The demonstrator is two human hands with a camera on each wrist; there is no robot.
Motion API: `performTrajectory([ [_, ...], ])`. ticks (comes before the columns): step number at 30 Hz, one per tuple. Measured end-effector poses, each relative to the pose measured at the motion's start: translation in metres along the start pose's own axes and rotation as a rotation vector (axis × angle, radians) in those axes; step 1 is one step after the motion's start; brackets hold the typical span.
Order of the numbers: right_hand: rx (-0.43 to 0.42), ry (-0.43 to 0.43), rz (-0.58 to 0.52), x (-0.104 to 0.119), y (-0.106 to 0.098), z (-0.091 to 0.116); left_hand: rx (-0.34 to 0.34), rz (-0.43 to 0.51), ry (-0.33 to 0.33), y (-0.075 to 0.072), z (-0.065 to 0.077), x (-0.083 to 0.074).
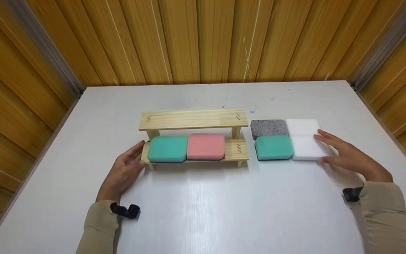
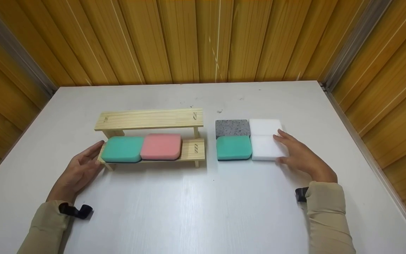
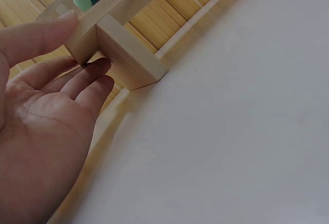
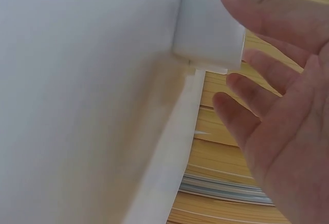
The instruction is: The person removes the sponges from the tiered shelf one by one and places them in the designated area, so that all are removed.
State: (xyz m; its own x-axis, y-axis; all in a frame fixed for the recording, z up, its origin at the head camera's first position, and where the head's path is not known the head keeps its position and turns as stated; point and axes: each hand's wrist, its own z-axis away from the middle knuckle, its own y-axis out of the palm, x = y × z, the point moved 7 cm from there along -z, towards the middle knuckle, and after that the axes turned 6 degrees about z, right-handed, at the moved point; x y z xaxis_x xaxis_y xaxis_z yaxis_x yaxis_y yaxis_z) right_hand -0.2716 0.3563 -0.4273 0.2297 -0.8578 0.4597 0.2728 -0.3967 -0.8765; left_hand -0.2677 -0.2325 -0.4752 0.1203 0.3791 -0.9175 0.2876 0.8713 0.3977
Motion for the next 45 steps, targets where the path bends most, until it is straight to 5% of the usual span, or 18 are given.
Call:
performTrajectory([
  [12,-0.09,-0.023,0.013,0.01,-0.009,-0.003,-0.02,-0.002,-0.023,0.0,-0.002,0.002],
  [29,-0.087,0.01,-0.019,0.044,-0.018,-0.016,-0.015,0.009,-0.019,-0.001,-0.002,0.003],
  [45,-0.171,-0.159,0.005,0.097,-0.019,-0.032,-0.046,0.0,-0.034,-0.002,-0.003,0.003],
])
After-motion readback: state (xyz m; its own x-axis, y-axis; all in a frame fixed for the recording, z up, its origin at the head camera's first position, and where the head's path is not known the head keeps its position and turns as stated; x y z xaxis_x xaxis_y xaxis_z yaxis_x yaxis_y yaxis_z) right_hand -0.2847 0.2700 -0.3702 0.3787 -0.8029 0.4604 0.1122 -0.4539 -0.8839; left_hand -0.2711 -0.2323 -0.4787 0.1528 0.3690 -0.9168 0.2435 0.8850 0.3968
